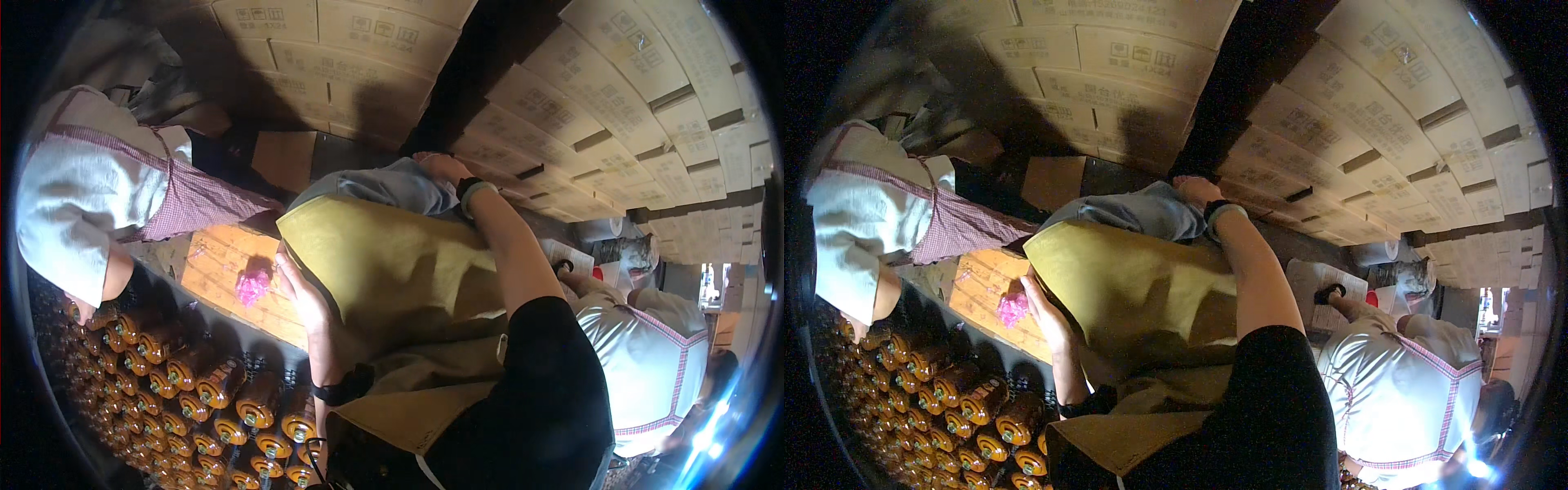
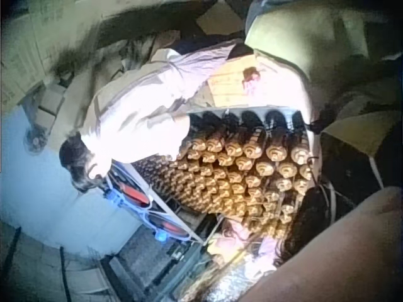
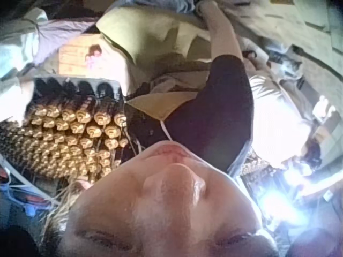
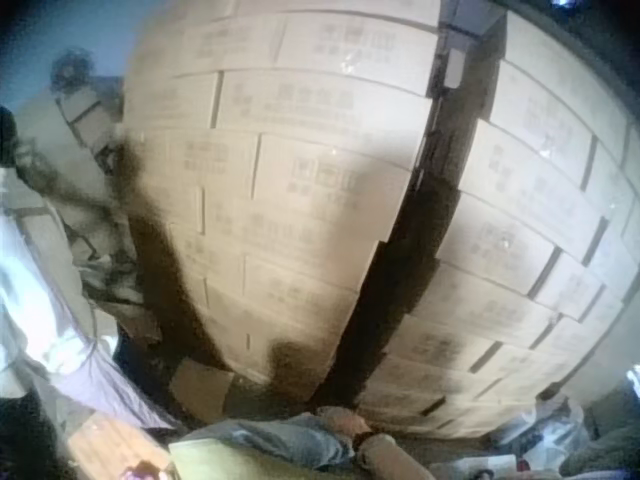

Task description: Picking up ceramic bottles, inspecting or wiping them, and placing them on a rack.

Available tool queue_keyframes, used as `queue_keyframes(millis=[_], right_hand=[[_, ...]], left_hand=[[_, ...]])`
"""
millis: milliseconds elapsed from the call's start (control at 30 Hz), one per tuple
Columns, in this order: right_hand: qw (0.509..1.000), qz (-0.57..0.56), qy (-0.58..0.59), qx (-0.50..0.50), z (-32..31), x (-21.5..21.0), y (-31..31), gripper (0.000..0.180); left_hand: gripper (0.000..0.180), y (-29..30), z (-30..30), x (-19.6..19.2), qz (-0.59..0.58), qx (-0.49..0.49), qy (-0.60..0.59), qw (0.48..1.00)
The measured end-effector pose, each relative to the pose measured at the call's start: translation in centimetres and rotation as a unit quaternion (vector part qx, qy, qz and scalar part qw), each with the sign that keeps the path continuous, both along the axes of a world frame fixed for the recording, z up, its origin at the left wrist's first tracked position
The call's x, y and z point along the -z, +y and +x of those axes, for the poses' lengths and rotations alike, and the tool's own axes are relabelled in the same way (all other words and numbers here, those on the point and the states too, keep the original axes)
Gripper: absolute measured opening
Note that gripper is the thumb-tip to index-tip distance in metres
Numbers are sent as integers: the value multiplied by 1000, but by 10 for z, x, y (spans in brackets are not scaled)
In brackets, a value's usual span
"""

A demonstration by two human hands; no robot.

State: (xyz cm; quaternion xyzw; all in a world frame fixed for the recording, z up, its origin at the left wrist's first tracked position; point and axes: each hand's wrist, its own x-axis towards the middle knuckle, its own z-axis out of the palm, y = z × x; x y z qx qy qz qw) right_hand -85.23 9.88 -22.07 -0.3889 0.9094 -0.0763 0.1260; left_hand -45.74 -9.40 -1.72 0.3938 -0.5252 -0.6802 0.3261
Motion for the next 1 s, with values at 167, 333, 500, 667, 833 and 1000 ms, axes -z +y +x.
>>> queue_keyframes(millis=[167, 333, 500, 667, 833, 1000], right_hand=[[968, -34, -225, 103, 11, -63, -22, 38], [910, -233, -285, 189, 20, -91, 1, 41], [912, -269, -232, 205, 36, -109, 12, 40], [866, -317, -291, 255, 41, -113, 11, 32], [861, -305, -297, 280, 43, -112, 13, 29], [887, -323, -275, 184, 57, -121, 10, 21]], left_hand=[[60, -7, 11, 10, 19, -31, 0, 999], [60, -15, 9, 22, 14, -21, 13, 1000], [62, -17, 7, 18, 24, -11, 17, 1000], [65, -21, 12, 32, 14, -14, -8, 1000], [69, -21, 13, 27, 2, -9, -26, 1000], [66, -21, 15, 24, 19, -16, -50, 998]])
